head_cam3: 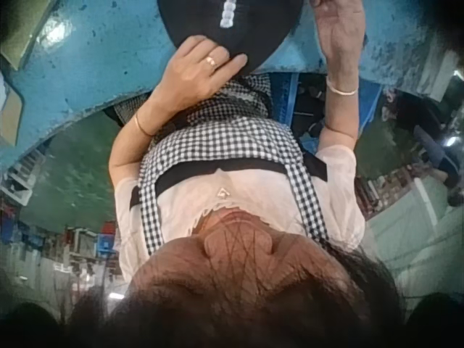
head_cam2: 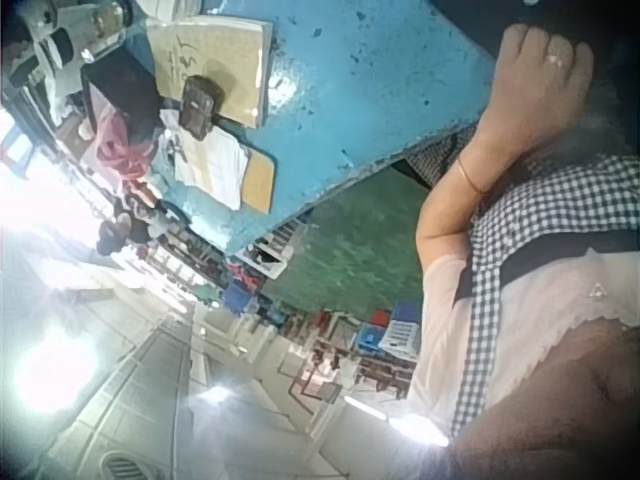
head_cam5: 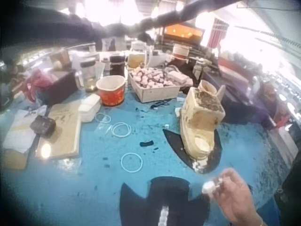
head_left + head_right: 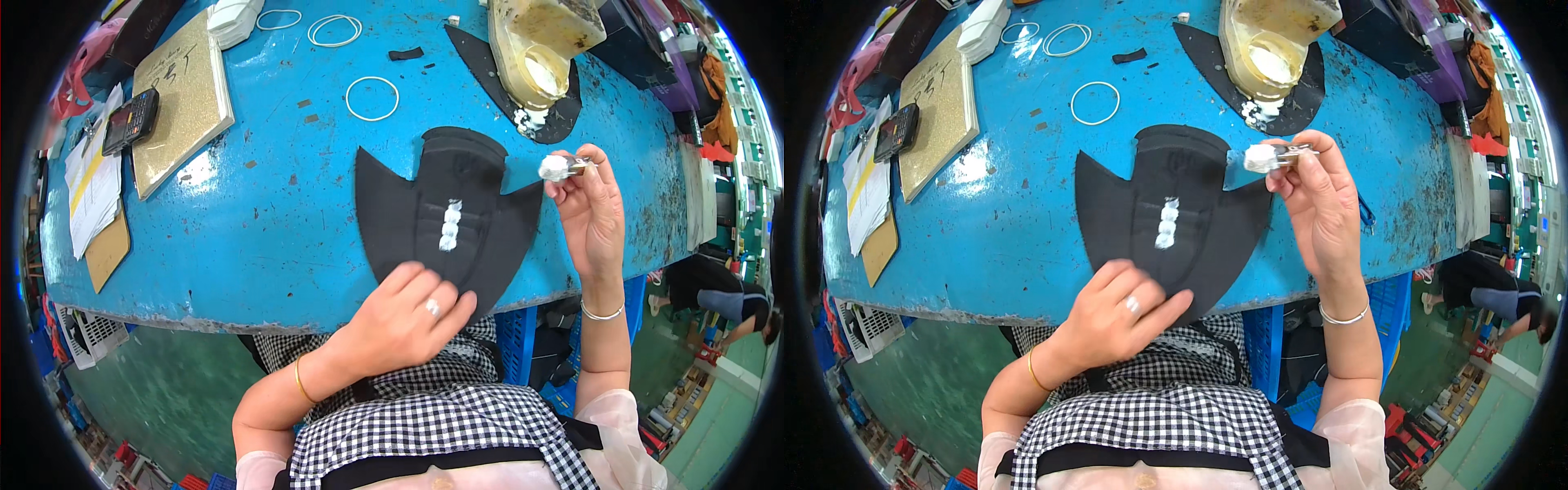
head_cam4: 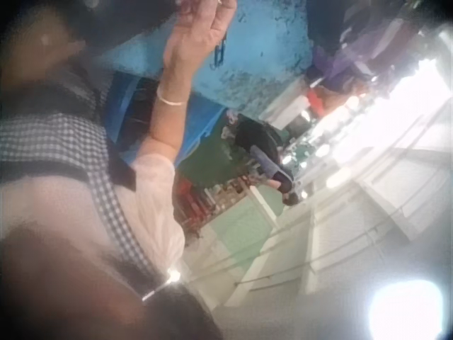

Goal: The person takes a bundle of shoe components from a crate, removes a rubber band from them, and applies glue from a container onto each component using a small applicator tool before stacking them on the table.

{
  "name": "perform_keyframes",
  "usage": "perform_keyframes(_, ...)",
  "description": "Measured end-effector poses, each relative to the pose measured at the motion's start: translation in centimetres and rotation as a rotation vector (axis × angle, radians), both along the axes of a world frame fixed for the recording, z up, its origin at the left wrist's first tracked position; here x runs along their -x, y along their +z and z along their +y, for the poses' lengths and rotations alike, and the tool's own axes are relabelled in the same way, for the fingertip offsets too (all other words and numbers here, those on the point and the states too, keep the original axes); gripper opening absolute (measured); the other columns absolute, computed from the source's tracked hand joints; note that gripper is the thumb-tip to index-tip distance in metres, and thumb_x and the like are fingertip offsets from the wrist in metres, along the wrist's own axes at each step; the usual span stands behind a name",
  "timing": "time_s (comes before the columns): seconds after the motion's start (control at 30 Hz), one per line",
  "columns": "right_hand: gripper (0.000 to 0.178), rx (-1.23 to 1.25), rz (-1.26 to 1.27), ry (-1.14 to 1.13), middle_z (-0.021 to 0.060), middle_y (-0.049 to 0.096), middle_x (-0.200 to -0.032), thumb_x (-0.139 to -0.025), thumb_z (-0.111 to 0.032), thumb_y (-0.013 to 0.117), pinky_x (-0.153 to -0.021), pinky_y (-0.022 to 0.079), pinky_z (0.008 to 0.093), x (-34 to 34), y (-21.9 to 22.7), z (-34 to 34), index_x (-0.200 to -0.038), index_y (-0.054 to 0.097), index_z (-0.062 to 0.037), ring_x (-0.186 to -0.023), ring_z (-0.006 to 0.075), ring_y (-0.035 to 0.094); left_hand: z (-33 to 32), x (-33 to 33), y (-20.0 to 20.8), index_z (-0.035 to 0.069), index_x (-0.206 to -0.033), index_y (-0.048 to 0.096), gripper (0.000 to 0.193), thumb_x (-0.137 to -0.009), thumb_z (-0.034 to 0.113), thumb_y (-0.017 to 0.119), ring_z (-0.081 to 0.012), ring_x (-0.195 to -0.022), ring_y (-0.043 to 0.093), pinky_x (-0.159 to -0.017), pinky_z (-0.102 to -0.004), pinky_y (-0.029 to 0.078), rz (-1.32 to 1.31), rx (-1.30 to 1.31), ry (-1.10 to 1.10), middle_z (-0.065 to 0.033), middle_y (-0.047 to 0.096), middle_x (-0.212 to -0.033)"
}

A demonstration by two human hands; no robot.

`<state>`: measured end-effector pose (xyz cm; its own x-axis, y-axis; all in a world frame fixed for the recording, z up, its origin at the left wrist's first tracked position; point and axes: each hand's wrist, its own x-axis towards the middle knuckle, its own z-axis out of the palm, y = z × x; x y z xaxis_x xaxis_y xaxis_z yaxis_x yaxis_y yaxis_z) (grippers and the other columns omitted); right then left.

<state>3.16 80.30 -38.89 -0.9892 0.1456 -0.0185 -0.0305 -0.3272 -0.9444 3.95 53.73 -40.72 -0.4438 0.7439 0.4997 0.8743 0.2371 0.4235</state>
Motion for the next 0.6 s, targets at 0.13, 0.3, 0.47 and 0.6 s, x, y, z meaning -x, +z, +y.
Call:
perform_keyframes(0.13, 0.018, -0.073, 0.054, -0.046, 0.0116, 0.063, -0.109, -0.099, -0.013, 0.053, -0.083, 0.048, 0.0288, -0.4, 0.0, 0.1, -0.114, 0.052, -0.0026, -0.089, 0.0135, 0.058, -3.9, -0.4, 2.6, 0.011, -0.101, 0.074, 0.041, -0.061, 0.012, 0.064, -0.0152, -0.061, 0.048, -0.063, -0.0321, 0.048, 0.041, -0.106, 0.113, 0.0018, 0.046, -0.067)
perform_keyframes(0.3, 0.02, -0.501, 0.053, 0.097, 0.0078, 0.068, -0.102, -0.091, -0.003, 0.063, -0.08, 0.05, 0.0251, -0.7, -0.9, -1.9, -0.11, 0.056, -0.0023, -0.09, 0.0115, 0.064, -7.9, 0.7, 0.9, 0.011, -0.091, 0.071, 0.041, -0.051, 0.001, 0.07, -0.0229, -0.071, 0.052, -0.073, -0.0387, 0.042, 0.005, 0.135, 0.522, -0.0005, 0.049, -0.072)
perform_keyframes(0.47, 0.019, -0.947, 0.172, 0.188, 0.0046, 0.067, -0.087, -0.081, -0.004, 0.074, -0.068, 0.052, 0.0262, -0.4, -0.3, -3.6, -0.097, 0.065, -0.0028, -0.076, 0.013, 0.064, -4.4, -0.5, 0.9, 0.012, -0.103, 0.068, 0.043, -0.063, 0.016, 0.082, -0.0255, -0.102, 0.06, -0.083, -0.0404, 0.046, -0.286, 0.078, 0.109, -0.006, 0.062, -0.118)
perform_keyframes(0.6, 0.02, -1.014, 0.305, 0.27, 0.0062, 0.065, -0.084, -0.077, -0.005, 0.076, -0.063, 0.051, 0.0293, 0.0, -1.0, -4.4, -0.094, 0.066, -0.0046, -0.071, 0.017, 0.062, -1.3, -1.6, -0.4, 0.01, -0.109, 0.068, 0.045, -0.067, 0.022, 0.08, -0.0225, -0.102, 0.059, -0.083, -0.0381, 0.047, -0.241, 0.124, 0.078, -0.0035, 0.062, -0.121)
